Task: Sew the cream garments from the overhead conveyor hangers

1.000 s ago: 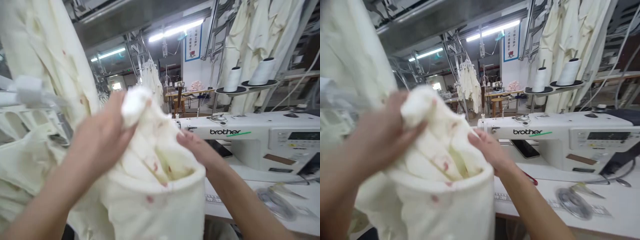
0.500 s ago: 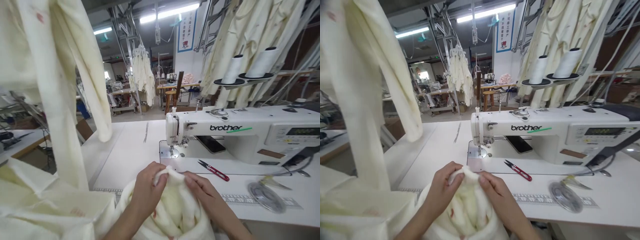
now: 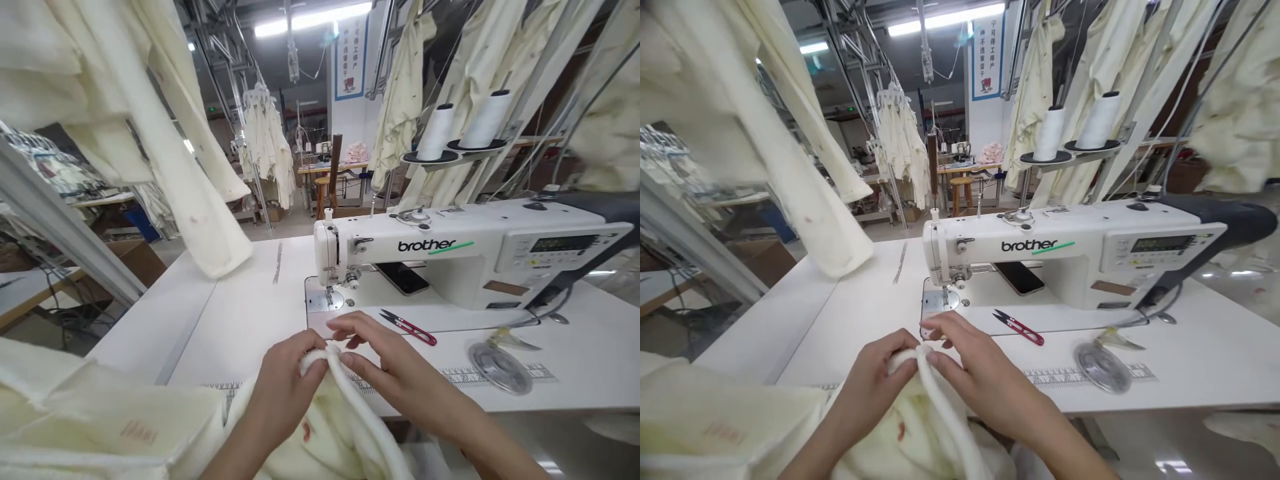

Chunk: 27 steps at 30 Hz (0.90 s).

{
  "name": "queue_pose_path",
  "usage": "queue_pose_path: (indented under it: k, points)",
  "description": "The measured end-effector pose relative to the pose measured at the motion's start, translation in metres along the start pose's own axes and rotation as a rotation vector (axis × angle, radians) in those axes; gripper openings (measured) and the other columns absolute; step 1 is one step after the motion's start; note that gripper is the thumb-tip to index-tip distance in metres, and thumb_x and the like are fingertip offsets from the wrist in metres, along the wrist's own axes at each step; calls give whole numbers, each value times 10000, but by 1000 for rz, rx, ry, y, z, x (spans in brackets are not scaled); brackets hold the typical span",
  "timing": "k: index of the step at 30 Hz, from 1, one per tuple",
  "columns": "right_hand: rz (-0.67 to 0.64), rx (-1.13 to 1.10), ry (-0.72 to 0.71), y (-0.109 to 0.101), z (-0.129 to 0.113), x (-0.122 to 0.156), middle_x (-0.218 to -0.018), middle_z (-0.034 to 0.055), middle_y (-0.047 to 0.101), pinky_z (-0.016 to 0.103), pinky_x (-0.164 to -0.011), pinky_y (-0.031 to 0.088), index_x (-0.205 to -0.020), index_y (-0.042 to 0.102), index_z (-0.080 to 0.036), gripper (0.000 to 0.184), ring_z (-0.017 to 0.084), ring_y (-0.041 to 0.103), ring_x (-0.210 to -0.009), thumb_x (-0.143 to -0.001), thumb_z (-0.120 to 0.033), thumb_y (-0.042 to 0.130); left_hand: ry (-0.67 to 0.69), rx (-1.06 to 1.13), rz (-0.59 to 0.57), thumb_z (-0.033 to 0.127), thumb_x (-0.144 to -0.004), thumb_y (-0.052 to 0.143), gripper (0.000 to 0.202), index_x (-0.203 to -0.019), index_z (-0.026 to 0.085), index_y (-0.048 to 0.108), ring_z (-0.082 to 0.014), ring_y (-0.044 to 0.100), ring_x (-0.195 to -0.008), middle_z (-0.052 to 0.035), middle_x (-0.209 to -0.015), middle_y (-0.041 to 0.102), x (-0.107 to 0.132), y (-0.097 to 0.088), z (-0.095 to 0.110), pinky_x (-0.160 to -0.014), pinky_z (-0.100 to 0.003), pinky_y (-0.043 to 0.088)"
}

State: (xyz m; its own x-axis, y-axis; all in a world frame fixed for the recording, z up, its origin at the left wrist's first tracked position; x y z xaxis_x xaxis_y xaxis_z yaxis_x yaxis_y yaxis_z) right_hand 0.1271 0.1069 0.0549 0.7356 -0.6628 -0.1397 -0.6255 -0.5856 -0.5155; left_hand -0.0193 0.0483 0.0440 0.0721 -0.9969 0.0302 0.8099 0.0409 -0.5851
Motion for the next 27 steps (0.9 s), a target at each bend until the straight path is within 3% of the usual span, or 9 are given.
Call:
queue_pose_path:
  k: [2,5,10,12,15,17,21,24,27]
  points:
    - [-24,15,-55,1,-2,-1,-1092,-5,550,232,-848,384,-1121,510,-260,237,133,504,-996,-903,-182,462,32,-4,-24,181,-816,440,128,-765,219,551,-118,519,-699,49,-744,583,0,0,2,-636,-213,354]
    - [-16,91,-51,5,-3,-2,-916,-12,600,230,-747,399,-948,583,-230,144,134,544,-859,-885,-161,473,19,0,-67,199,-846,395,181,-772,215,560,-128,531,-714,34,-745,587,1,3,0,-653,-222,366]
    - [31,109,109,5,-1,2,-678,-22,557,216,-538,340,-709,524,-190,127,122,494,-626,-828,-173,483,-30,108,-36,226,-817,483,145,-860,238,621,-143,568,-803,19,-837,634,5,9,-7,-710,-219,409]
    - [-19,-57,210,3,7,1,-611,-28,534,198,-494,324,-668,514,-179,149,106,481,-568,-811,-215,495,42,81,-23,188,-797,509,143,-858,238,629,-139,566,-804,12,-839,629,7,11,-7,-707,-214,410]
    - [-248,-491,355,8,23,-5,-510,-34,507,175,-428,332,-679,538,-157,153,94,487,-466,-766,-283,539,228,-22,-17,142,-809,475,172,-838,224,623,-118,546,-718,-11,-831,590,11,14,-3,-633,-208,401]
    - [-406,-760,441,18,34,-8,-433,-47,466,155,-350,278,-669,551,-141,158,75,434,-364,-715,-292,568,304,-46,10,143,-826,452,173,-819,211,610,-104,531,-669,-32,-898,574,13,15,-2,-579,-206,396]
    - [-534,-1129,605,43,48,-7,-374,-69,379,146,-294,103,-516,479,-140,186,14,220,-283,-613,-259,583,338,83,63,122,-839,440,160,-817,203,576,-119,579,-839,-31,-966,611,13,19,-5,-717,-206,448]
    - [-412,-1204,603,50,50,-2,-437,-63,403,138,-325,198,-573,488,-144,207,30,290,-339,-631,-291,621,259,155,113,131,-841,440,144,-828,198,567,-123,587,-878,-20,-908,634,11,21,-13,-771,-213,453]
    - [-89,-973,415,41,43,3,-615,-9,527,176,-489,376,-739,544,-147,282,86,465,-526,-780,-424,575,185,129,200,165,-850,426,125,-861,197,546,-131,580,-884,-31,-934,619,8,21,-23,-766,-229,452]
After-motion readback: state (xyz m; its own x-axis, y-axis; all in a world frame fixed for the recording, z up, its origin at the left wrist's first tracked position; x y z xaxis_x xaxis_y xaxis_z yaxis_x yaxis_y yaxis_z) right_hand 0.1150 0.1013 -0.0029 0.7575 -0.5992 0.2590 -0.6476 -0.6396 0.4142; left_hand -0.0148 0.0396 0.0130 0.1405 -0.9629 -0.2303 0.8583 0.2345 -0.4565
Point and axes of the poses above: each hand's wrist, its own x-axis away from the middle knuckle, its own y-axis out of the palm, z = x × y, the point moved 3 cm from there along -x, towards the middle knuckle
